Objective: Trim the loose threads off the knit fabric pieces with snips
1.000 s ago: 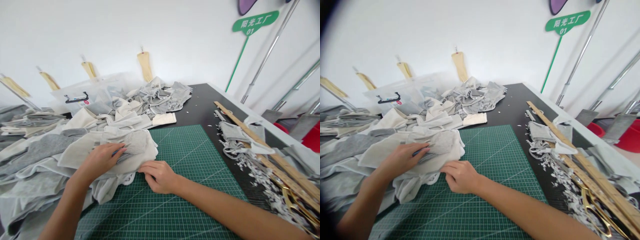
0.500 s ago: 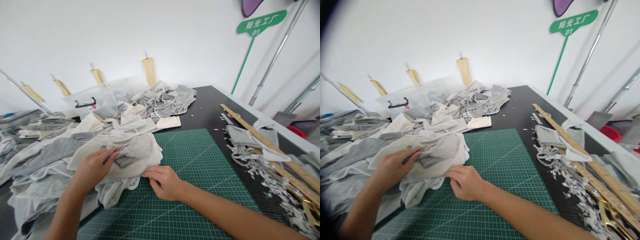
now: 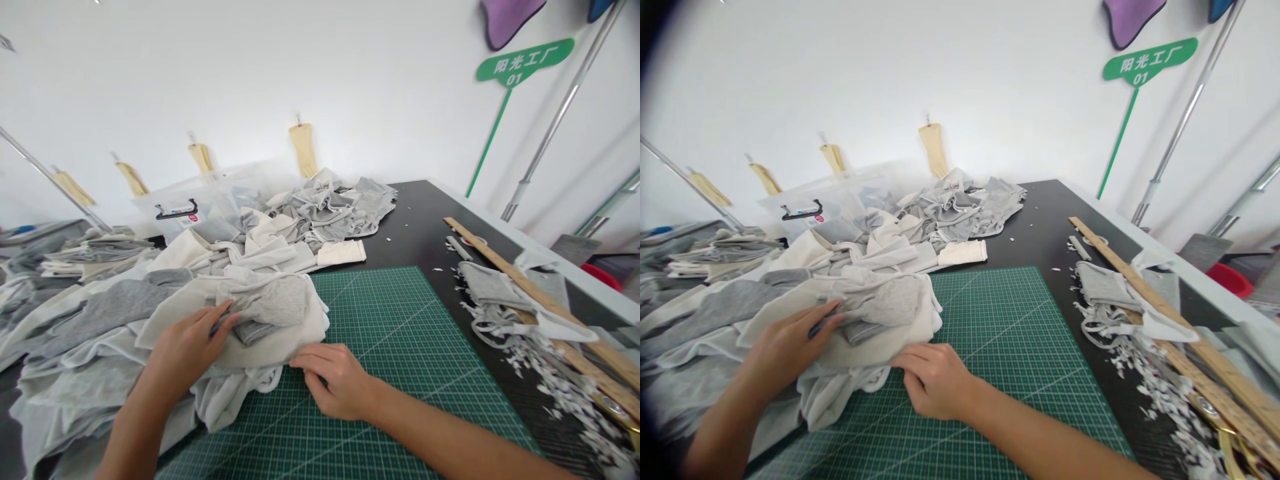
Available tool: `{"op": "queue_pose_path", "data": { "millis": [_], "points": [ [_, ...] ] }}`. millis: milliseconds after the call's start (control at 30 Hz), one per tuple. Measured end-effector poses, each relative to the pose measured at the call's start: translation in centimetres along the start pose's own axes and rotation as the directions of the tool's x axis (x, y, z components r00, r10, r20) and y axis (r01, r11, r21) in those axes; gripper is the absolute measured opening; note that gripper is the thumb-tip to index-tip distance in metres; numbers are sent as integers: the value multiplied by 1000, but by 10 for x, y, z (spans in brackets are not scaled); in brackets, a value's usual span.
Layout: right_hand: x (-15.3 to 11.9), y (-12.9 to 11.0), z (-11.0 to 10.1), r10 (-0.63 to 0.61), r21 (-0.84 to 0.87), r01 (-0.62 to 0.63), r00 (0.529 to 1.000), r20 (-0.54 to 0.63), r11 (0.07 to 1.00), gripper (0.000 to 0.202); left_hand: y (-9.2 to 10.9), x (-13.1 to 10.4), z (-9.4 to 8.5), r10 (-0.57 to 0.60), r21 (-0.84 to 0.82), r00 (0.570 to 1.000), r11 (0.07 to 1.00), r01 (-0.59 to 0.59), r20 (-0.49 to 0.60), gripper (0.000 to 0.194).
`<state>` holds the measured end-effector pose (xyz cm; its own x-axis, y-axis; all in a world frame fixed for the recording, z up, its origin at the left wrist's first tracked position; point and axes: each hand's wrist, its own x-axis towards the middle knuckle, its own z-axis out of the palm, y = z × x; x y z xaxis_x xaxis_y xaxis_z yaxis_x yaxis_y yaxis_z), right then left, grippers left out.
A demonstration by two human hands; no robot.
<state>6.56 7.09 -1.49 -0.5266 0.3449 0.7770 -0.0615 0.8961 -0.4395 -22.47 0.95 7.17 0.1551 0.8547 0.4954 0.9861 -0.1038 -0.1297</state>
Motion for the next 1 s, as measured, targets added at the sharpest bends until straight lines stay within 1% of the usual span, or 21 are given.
{"op": "queue_pose_path", "data": {
  "millis": [100, 233, 267, 300, 400, 433, 500, 600, 667, 767, 867, 933, 1000],
  "points": [
    [-1, 0, 1, 9, 4, -9, 1000, 5, 1000, 32, 0, -1, 0, 5, 0, 1000, 1000, -5, 8, 42],
    [-1, 0, 1, 14, 5, -14, 1000, 7, 1000, 32, 3, -2, -5, -7, -45, 995, 999, 2, -102, 38],
    [-1, 0, 1, 13, 2, -13, 1000, 2, 1000, 32, 3, -2, -5, -5, -45, 994, 999, 0, -111, 40],
    [-1, 0, 1, 13, 0, -13, 1000, -2, 1000, 32, 4, -2, -5, 0, -36, 995, 999, -3, -100, 41],
    [1, -1, 0, 13, 6, -13, 1000, -1, 1000, 32, 3, -2, 0, 18, 15, 1000, 1000, -18, -5, 44],
    [1, -1, 0, 14, 8, -14, 1000, 1, 1000, 32, 2, -2, 1, 19, 24, 1000, 1000, -19, 9, 44],
    [1, -1, -1, 17, 8, -17, 1000, 7, 1000, 32, 1, -3, 1, 26, 9, 1000, 1000, -26, -8, 43],
    [2, -3, -2, 23, 4, -23, 1000, 11, 1000, 33, 4, -3, -2, 46, -42, 997, 998, -49, -66, 38],
    [2, -4, -2, 30, 0, -30, 1000, 9, 1000, 33, 6, -2, -3, 44, -59, 995, 997, -50, -85, 39],
    [2, -4, -2, 29, 3, -29, 1000, -3, 1000, 32, 8, -1, 1, 20, -47, 999, 999, -22, -41, 46],
    [3, -3, -2, 20, 5, -20, 1000, -3, 1000, 33, 7, -2, 3, 3, -46, 1000, 999, -4, -7, 45],
    [2, -3, -2, 23, 2, -23, 1000, 1, 1000, 33, 6, -3, 2, 10, -66, 1000, 998, -11, -16, 43],
    [2, -3, -2, 27, 1, -27, 1000, 7, 1000, 33, 6, -4, 2, 11, -89, 999, 996, -15, -48, 42]
  ]
}}
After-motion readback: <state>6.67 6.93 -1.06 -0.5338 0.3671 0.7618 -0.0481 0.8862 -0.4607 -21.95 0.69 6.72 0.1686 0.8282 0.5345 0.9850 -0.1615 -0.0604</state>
